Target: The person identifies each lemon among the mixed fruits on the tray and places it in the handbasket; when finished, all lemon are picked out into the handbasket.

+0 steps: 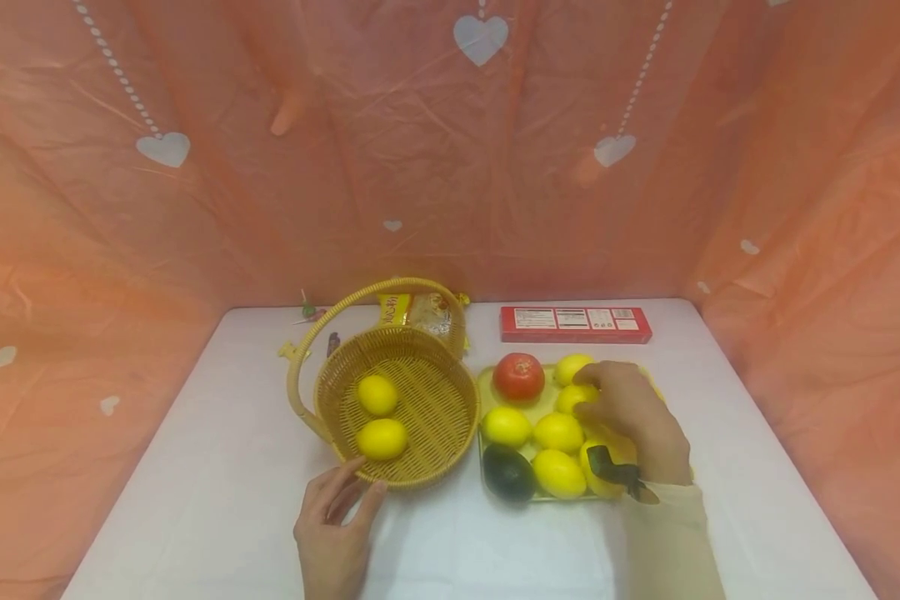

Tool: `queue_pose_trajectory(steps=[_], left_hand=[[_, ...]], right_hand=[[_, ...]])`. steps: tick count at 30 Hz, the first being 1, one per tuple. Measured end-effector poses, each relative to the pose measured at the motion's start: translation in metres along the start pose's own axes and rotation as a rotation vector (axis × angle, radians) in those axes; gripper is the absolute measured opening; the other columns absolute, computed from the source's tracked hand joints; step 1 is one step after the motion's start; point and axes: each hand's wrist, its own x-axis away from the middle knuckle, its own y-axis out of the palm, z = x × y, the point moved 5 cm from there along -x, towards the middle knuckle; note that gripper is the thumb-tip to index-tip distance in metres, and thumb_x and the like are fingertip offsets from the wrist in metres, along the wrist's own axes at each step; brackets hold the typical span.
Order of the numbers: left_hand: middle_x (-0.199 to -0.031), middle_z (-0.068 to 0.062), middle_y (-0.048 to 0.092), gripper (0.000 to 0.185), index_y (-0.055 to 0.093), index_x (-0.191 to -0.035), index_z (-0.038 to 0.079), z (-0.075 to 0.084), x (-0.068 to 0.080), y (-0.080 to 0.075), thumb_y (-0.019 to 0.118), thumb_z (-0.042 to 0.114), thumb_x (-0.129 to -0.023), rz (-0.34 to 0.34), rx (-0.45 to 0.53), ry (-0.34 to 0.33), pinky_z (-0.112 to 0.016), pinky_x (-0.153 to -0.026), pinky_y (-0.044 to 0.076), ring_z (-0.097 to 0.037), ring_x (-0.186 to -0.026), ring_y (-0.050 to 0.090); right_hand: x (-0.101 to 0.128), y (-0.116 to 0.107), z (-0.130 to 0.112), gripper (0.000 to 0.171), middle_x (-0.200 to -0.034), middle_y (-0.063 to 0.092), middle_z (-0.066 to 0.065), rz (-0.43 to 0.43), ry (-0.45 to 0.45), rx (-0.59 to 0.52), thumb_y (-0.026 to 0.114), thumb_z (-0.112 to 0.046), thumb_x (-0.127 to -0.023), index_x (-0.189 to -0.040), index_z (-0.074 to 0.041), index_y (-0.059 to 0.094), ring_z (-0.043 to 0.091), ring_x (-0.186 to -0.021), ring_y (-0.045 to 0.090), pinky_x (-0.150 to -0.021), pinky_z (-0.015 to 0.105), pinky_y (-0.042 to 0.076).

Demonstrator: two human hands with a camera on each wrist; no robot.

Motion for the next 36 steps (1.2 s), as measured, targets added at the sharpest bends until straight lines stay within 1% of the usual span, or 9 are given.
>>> queue_pose_trajectory(steps=[5, 13, 16, 22, 27, 30, 31, 33, 36], left_hand=[[-0.114, -0.002, 0.065, 0.038, 0.085, -0.121, 0.021, 0.003, 0.001, 0.000, 0.096, 0.012, -0.086, 0.001, 0.007, 0.011, -0.018, -0.093, 0.061, -0.008, -0.105, 0.071], [-0.114, -0.002, 0.065, 0.039, 0.084, -0.122, 0.018, 0.003, 0.001, 0.001, 0.096, 0.009, -0.085, -0.001, 0.012, 0.004, -0.018, -0.093, 0.061, -0.008, -0.106, 0.071], [-0.114, -0.001, 0.065, 0.040, 0.084, -0.122, 0.017, 0.001, 0.000, 0.001, 0.096, 0.007, -0.085, -0.003, 0.008, 0.003, -0.018, -0.093, 0.061, -0.008, -0.106, 0.071], [-0.114, -0.003, 0.065, 0.039, 0.084, -0.122, 0.019, 0.002, 0.000, 0.001, 0.095, 0.009, -0.086, -0.004, 0.023, 0.009, -0.019, -0.094, 0.061, -0.008, -0.106, 0.071], [-0.115, -0.004, 0.065, 0.038, 0.084, -0.122, 0.021, 0.003, 0.000, 0.001, 0.095, 0.011, -0.086, -0.004, 0.032, 0.009, -0.018, -0.094, 0.061, -0.008, -0.107, 0.071], [-0.115, -0.002, 0.064, 0.039, 0.084, -0.122, 0.019, 0.001, 0.000, 0.001, 0.095, 0.008, -0.086, -0.005, 0.020, 0.004, -0.018, -0.094, 0.061, -0.008, -0.106, 0.071], [-0.114, -0.002, 0.064, 0.040, 0.084, -0.122, 0.018, 0.001, 0.000, 0.001, 0.095, 0.008, -0.085, -0.005, 0.014, 0.001, -0.018, -0.094, 0.061, -0.007, -0.106, 0.071], [-0.114, -0.001, 0.064, 0.040, 0.084, -0.122, 0.017, -0.001, 0.000, 0.000, 0.095, 0.006, -0.085, -0.004, 0.006, -0.005, -0.018, -0.094, 0.061, -0.006, -0.106, 0.071], [-0.114, -0.001, 0.064, 0.040, 0.084, -0.122, 0.017, -0.001, 0.000, 0.001, 0.095, 0.007, -0.085, -0.005, 0.008, -0.007, -0.017, -0.094, 0.061, -0.006, -0.106, 0.070]], right_hand=[[-0.004, 0.003, -0.013, 0.037, -0.111, 0.079, 0.015, 0.027, -0.078, 0.009, 0.090, -0.010, -0.087, -0.120, 0.001, 0.080, 0.035, -0.101, 0.070, -0.099, 0.063, 0.058], [-0.005, 0.008, -0.018, 0.046, -0.120, 0.077, 0.017, -0.048, -0.044, -0.016, 0.082, 0.003, -0.086, -0.132, 0.000, 0.076, 0.036, -0.106, 0.065, -0.105, 0.065, 0.056], [-0.004, 0.008, -0.017, 0.044, -0.120, 0.077, 0.017, -0.035, -0.066, 0.001, 0.086, -0.001, -0.088, -0.131, 0.000, 0.077, 0.035, -0.105, 0.066, -0.103, 0.064, 0.057], [-0.003, 0.006, -0.010, 0.041, -0.117, 0.078, 0.011, -0.013, -0.084, 0.019, 0.089, -0.022, -0.092, -0.128, -0.006, 0.078, 0.031, -0.104, 0.068, -0.101, 0.062, 0.057], [0.000, -0.001, -0.002, 0.042, -0.119, 0.079, 0.008, 0.040, -0.094, -0.088, 0.088, -0.026, -0.094, -0.131, -0.011, 0.076, 0.028, -0.108, 0.070, -0.098, 0.049, 0.059], [0.005, -0.008, 0.000, 0.043, -0.128, 0.076, 0.012, 0.078, -0.108, -0.217, 0.086, -0.020, -0.096, -0.136, -0.009, 0.073, 0.035, -0.116, 0.071, -0.103, 0.045, 0.063], [0.006, -0.011, -0.001, 0.043, -0.131, 0.075, 0.014, 0.092, -0.121, -0.266, 0.085, -0.018, -0.097, -0.137, -0.008, 0.072, 0.038, -0.118, 0.071, -0.104, 0.039, 0.063], [0.007, -0.015, -0.004, 0.042, -0.136, 0.073, 0.015, 0.119, -0.160, -0.376, 0.083, -0.013, -0.099, -0.139, -0.006, 0.071, 0.031, -0.121, 0.073, -0.103, 0.030, 0.062], [0.007, -0.016, -0.009, 0.043, -0.136, 0.073, 0.005, 0.133, -0.247, -0.539, 0.080, -0.004, -0.099, -0.141, -0.002, 0.069, 0.018, -0.118, 0.075, -0.099, 0.019, 0.059]])
